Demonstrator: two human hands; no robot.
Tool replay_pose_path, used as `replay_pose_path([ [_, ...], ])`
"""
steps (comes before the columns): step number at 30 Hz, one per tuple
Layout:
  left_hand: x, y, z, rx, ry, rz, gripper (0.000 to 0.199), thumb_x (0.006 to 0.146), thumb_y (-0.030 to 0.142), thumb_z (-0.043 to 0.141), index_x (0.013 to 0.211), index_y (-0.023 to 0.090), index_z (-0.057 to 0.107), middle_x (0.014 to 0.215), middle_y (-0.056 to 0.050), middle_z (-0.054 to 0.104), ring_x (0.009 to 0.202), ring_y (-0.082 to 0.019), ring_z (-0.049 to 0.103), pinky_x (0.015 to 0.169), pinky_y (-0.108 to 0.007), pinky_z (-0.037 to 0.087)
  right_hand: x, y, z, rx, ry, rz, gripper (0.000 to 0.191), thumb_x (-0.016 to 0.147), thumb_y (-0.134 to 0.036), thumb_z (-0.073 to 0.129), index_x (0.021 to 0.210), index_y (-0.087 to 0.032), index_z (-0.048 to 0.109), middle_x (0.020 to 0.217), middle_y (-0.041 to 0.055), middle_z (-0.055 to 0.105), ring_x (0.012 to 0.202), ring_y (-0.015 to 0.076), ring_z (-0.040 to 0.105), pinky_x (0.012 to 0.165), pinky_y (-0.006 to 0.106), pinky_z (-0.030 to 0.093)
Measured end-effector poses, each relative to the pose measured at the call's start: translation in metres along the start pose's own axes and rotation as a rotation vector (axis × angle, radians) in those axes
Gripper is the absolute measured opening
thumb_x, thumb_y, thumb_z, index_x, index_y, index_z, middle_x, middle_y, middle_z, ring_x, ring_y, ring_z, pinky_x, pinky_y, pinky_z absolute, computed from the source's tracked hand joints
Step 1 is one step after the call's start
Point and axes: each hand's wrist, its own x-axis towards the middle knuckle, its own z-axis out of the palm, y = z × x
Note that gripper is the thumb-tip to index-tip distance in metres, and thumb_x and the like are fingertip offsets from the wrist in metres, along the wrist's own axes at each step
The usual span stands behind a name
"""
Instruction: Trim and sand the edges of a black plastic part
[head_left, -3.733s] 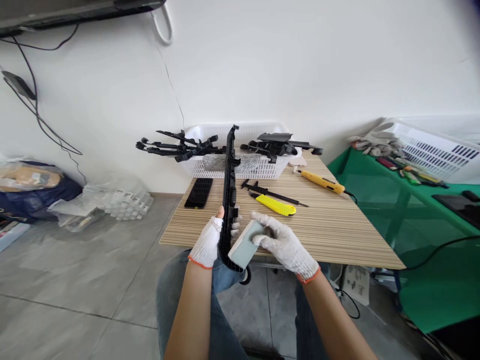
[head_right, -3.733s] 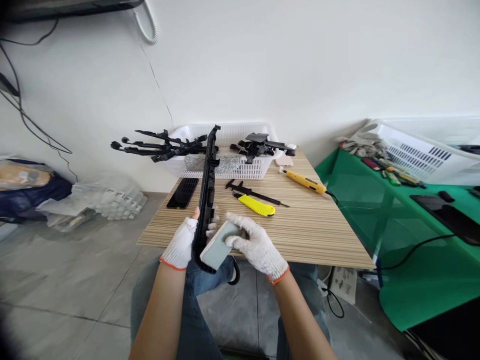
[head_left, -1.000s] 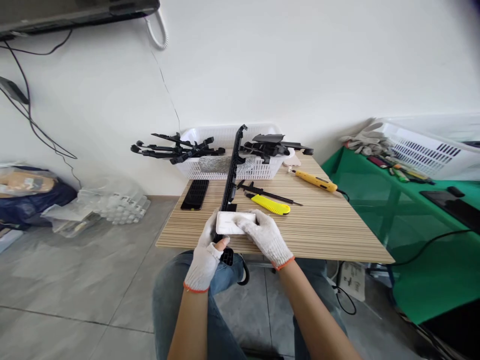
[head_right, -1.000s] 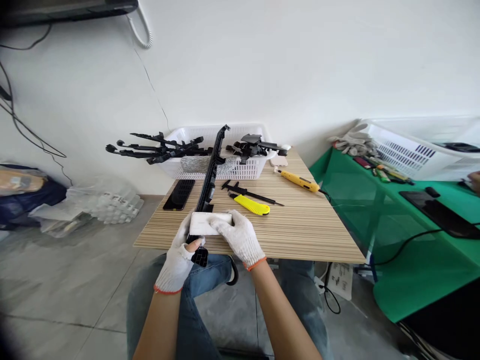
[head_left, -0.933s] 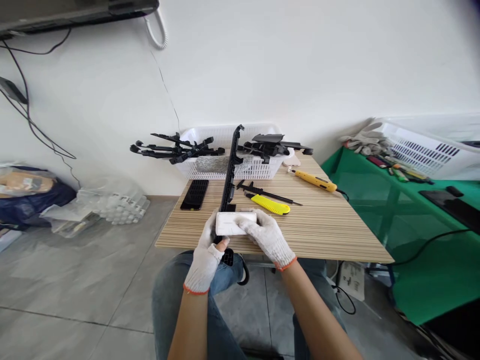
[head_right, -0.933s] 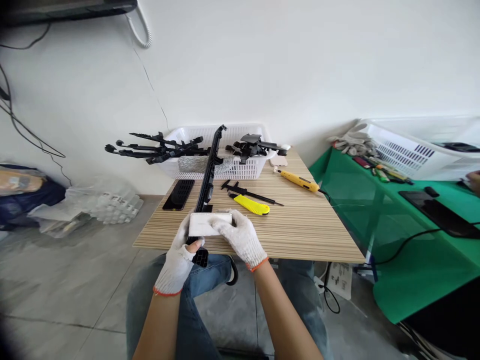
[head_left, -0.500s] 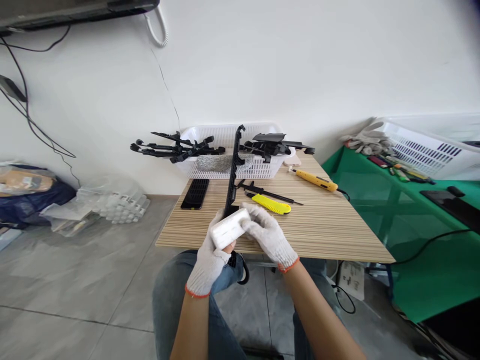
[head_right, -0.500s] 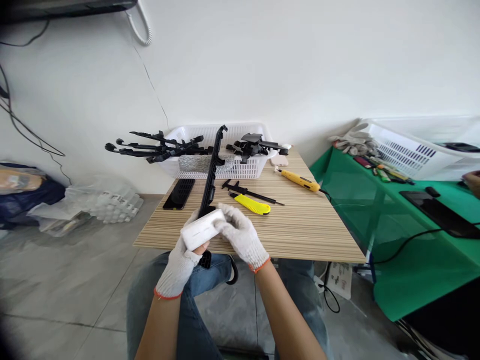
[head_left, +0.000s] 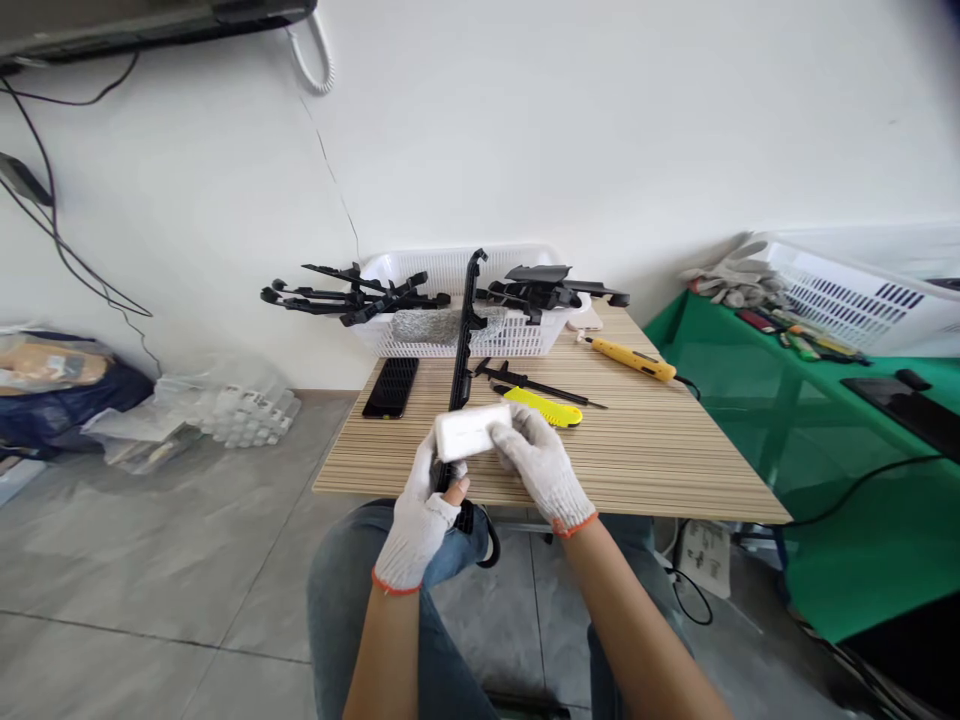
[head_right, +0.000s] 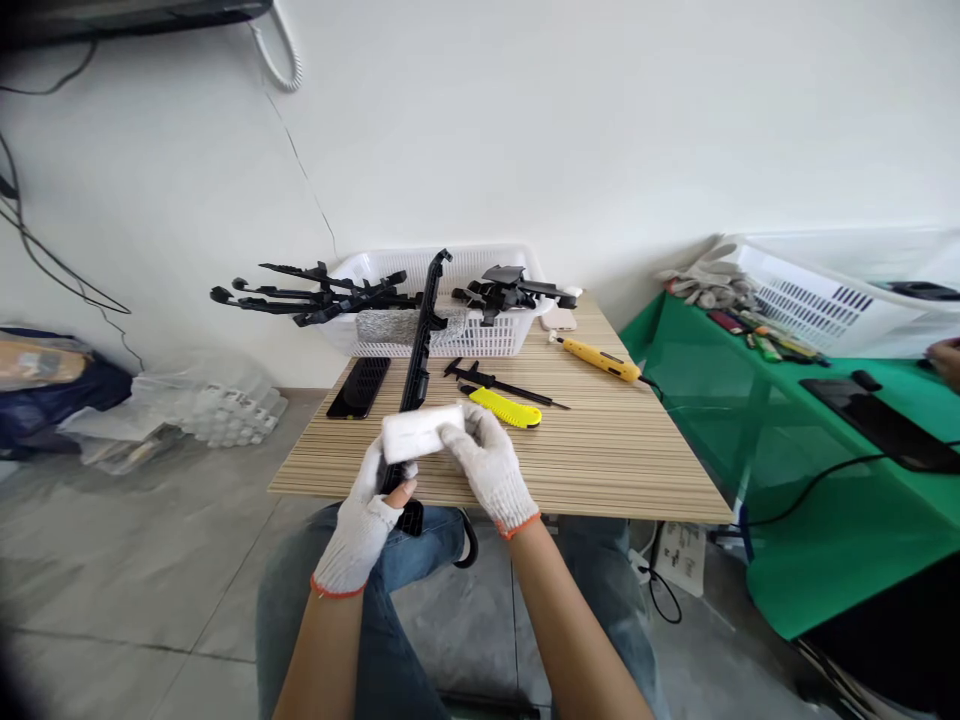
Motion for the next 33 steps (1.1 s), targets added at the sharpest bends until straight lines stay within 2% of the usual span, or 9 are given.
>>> replay_pose_path([
  [5, 0.002, -0.006, -0.003, -0.022, -0.023, 0.002, 0.076, 0.078, 0.039, 0.07, 0.146, 0.026, 0.04, 0.138, -0.008, 0.058, 0.124, -0.026, 0.056, 0.11, -0.037, 0.038, -0.001, -0.002, 0.001, -0.004, 0.06, -0.006, 0.044, 0.072, -0.05, 0.067, 0.102, -0.019, 0.057, 0.074, -0.0019, 0.058, 0.054, 0.0097, 0.044, 0.046, 0.022, 0.036],
  [9, 0.002, -0.011, -0.005, 0.023, 0.025, 0.008, 0.074, 0.077, 0.041, 0.072, 0.144, 0.027, 0.044, 0.141, -0.007, 0.057, 0.131, -0.028, 0.05, 0.113, -0.038, 0.033, -0.004, -0.003, 0.003, -0.057, -0.096, 0.014, 0.042, 0.072, -0.048, 0.067, 0.1, -0.018, 0.059, 0.069, -0.0026, 0.057, 0.052, 0.009, 0.041, 0.045, 0.022, 0.033],
  [13, 0.002, -0.009, -0.002, -0.072, -0.005, 0.009, 0.075, 0.076, 0.039, 0.073, 0.144, 0.026, 0.044, 0.143, -0.007, 0.056, 0.132, -0.028, 0.05, 0.113, -0.037, 0.034, -0.004, 0.001, 0.003, -0.061, 0.07, -0.037, 0.044, 0.075, -0.052, 0.063, 0.104, -0.018, 0.059, 0.08, 0.0013, 0.063, 0.058, 0.0113, 0.048, 0.047, 0.023, 0.036],
  [17, 0.001, -0.003, -0.001, -0.086, 0.011, 0.011, 0.075, 0.075, 0.038, 0.074, 0.143, 0.026, 0.046, 0.144, -0.006, 0.055, 0.137, -0.029, 0.046, 0.116, -0.036, 0.03, -0.003, 0.004, 0.001, -0.122, -0.057, -0.033, 0.045, 0.075, -0.049, 0.066, 0.107, -0.018, 0.061, 0.093, 0.0046, 0.067, 0.07, 0.0146, 0.056, 0.052, 0.024, 0.042],
  [19, 0.001, -0.001, -0.001, -0.085, -0.001, 0.014, 0.075, 0.075, 0.037, 0.074, 0.143, 0.026, 0.046, 0.147, -0.006, 0.052, 0.138, -0.029, 0.045, 0.116, -0.036, 0.03, -0.003, 0.003, 0.001, -0.098, 0.047, -0.018, 0.048, 0.075, -0.05, 0.066, 0.11, -0.018, 0.06, 0.093, 0.0048, 0.067, 0.068, 0.0144, 0.056, 0.051, 0.024, 0.042],
  [21, 0.002, -0.001, -0.001, -0.098, -0.008, 0.007, 0.074, 0.075, 0.037, 0.073, 0.142, 0.025, 0.046, 0.147, -0.007, 0.053, 0.135, -0.029, 0.048, 0.115, -0.036, 0.033, -0.004, 0.001, 0.001, -0.065, 0.127, -0.017, 0.048, 0.075, -0.051, 0.065, 0.109, -0.017, 0.059, 0.088, 0.0041, 0.066, 0.063, 0.0129, 0.054, 0.049, 0.024, 0.041],
  [25, 0.003, -0.002, 0.001, -0.113, 0.027, -0.001, 0.07, 0.075, 0.038, 0.072, 0.139, 0.027, 0.049, 0.14, -0.005, 0.059, 0.13, -0.027, 0.052, 0.112, -0.036, 0.036, -0.004, -0.001, 0.002, -0.069, -0.048, 0.01, 0.046, 0.073, -0.048, 0.068, 0.107, -0.018, 0.059, 0.084, 0.0022, 0.066, 0.059, 0.0115, 0.052, 0.048, 0.023, 0.043],
  [29, 0.004, -0.006, 0.003, -0.172, 0.032, -0.055, 0.072, 0.072, 0.039, 0.075, 0.139, 0.026, 0.05, 0.134, -0.006, 0.062, 0.122, -0.027, 0.058, 0.103, -0.036, 0.044, -0.003, -0.001, 0.002, -0.039, 0.097, -0.02, 0.045, 0.073, -0.05, 0.067, 0.105, -0.018, 0.059, 0.087, 0.0035, 0.068, 0.064, 0.0131, 0.058, 0.053, 0.025, 0.049],
  [33, 0.006, -0.011, 0.003, -0.23, 0.078, -0.106, 0.074, 0.07, 0.04, 0.076, 0.138, 0.027, 0.051, 0.127, -0.006, 0.066, 0.107, -0.025, 0.064, 0.089, -0.033, 0.051, -0.002, 0.0, 0.001, -0.063, -0.068, 0.028, 0.044, 0.071, -0.048, 0.069, 0.102, -0.018, 0.06, 0.08, 0.002, 0.067, 0.059, 0.0126, 0.057, 0.052, 0.025, 0.048],
])
